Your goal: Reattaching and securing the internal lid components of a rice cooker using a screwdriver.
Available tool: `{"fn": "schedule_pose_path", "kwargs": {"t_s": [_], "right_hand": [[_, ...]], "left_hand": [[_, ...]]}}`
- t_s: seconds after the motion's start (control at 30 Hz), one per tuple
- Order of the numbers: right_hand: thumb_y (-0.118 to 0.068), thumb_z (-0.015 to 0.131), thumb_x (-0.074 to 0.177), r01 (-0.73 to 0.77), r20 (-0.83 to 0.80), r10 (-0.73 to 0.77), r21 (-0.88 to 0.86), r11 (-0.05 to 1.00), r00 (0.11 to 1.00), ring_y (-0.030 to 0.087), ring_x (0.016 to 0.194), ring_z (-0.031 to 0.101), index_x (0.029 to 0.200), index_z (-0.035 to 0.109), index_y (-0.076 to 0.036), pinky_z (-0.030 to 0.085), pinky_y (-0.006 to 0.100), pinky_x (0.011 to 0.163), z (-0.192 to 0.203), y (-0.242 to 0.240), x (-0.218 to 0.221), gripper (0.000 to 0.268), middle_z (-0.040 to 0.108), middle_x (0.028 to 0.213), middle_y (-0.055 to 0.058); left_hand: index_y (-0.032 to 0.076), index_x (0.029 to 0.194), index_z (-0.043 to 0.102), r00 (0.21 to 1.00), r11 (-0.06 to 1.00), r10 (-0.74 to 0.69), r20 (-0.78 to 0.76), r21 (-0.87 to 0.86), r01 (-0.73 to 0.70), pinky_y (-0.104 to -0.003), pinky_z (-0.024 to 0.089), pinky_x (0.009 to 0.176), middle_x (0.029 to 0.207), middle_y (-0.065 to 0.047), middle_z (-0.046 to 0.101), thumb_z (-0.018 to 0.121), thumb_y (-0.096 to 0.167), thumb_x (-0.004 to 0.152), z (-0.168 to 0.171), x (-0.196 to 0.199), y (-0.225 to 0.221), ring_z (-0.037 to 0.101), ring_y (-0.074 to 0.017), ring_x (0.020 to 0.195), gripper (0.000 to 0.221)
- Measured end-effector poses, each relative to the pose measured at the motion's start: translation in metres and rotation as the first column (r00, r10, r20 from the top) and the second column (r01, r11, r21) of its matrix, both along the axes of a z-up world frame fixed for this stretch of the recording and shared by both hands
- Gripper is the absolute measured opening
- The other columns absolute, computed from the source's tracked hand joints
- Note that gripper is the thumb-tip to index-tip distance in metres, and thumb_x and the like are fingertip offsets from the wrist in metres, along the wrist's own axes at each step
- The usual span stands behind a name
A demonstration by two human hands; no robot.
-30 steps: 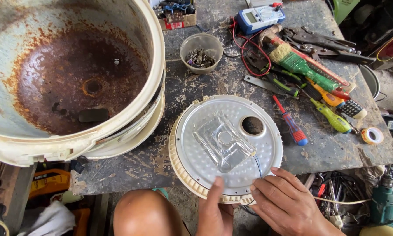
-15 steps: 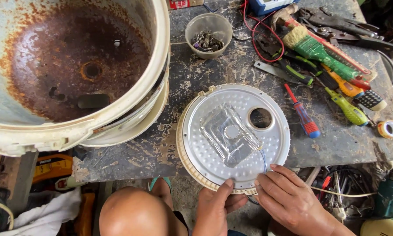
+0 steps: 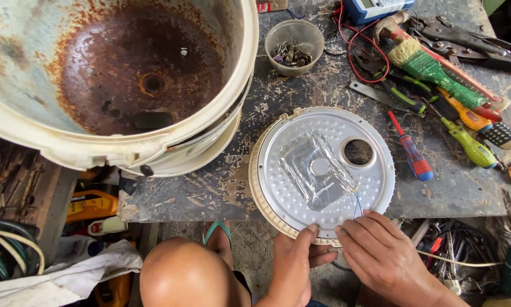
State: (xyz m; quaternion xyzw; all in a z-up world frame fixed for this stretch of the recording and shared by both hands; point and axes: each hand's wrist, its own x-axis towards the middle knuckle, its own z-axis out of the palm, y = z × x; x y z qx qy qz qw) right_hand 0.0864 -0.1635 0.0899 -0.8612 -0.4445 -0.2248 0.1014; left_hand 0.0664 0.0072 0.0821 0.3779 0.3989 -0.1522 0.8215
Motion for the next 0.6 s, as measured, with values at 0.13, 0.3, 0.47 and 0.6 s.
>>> {"fn": "schedule_pose_path", "kwargs": {"t_s": [0.13, 0.3, 0.47, 0.6], "right_hand": [[-0.024, 0.055, 0.100, 0.059, 0.085, -0.051, -0.089, 0.994, 0.995, 0.026, 0.100, 0.065, 0.120, 0.067, -0.006, 0.052, 0.047, 0.101, -0.012, 0.005, -0.007, 0.029, 0.066, 0.112, 0.009], [-0.022, 0.057, 0.100, -0.004, 0.063, 0.009, -0.075, 0.997, 0.998, 0.027, 0.094, 0.064, 0.117, 0.068, -0.003, 0.054, 0.045, 0.095, 0.007, 0.005, -0.003, 0.028, 0.066, 0.107, 0.010], [-0.023, 0.064, 0.095, -0.034, 0.026, 0.034, 0.013, 0.999, 0.999, 0.031, 0.096, 0.068, 0.117, 0.069, -0.002, 0.057, 0.047, 0.092, 0.043, -0.010, 0.007, 0.031, 0.071, 0.108, 0.013], [-0.018, 0.078, 0.084, 0.137, -0.061, -0.125, 0.275, 0.952, 0.990, 0.030, 0.090, 0.073, 0.112, 0.074, 0.002, 0.064, 0.040, 0.080, 0.080, -0.027, 0.029, 0.035, 0.075, 0.104, 0.017]], "left_hand": [[0.001, 0.093, 0.071, 0.999, 0.999, 0.009, 0.039, 0.038, -0.011, -0.030, 0.057, 0.063, 0.087, -0.012, 0.072, 0.061, 0.010, 0.095, 0.008, -0.001, -0.001, 0.065, -0.0185, 0.076, 0.014], [0.009, 0.116, 0.070, 0.980, 0.986, -0.168, 0.109, 0.042, 0.164, -0.027, 0.059, 0.069, 0.097, -0.007, 0.073, 0.058, 0.028, 0.097, 0.016, -0.012, 0.009, 0.070, -0.0164, 0.082, 0.030], [0.010, 0.123, 0.075, 0.789, 0.818, -0.575, 0.216, 0.136, 0.559, -0.018, 0.058, 0.076, 0.111, -0.004, 0.079, 0.046, 0.062, 0.089, -0.005, -0.025, 0.027, 0.074, -0.0098, 0.088, 0.068], [0.013, 0.109, 0.073, 0.654, 0.765, -0.643, 0.398, 0.353, 0.538, -0.023, 0.052, 0.089, 0.104, 0.002, 0.074, 0.069, 0.020, 0.095, 0.025, -0.012, 0.034, 0.065, -0.0083, 0.095, 0.016]]}}
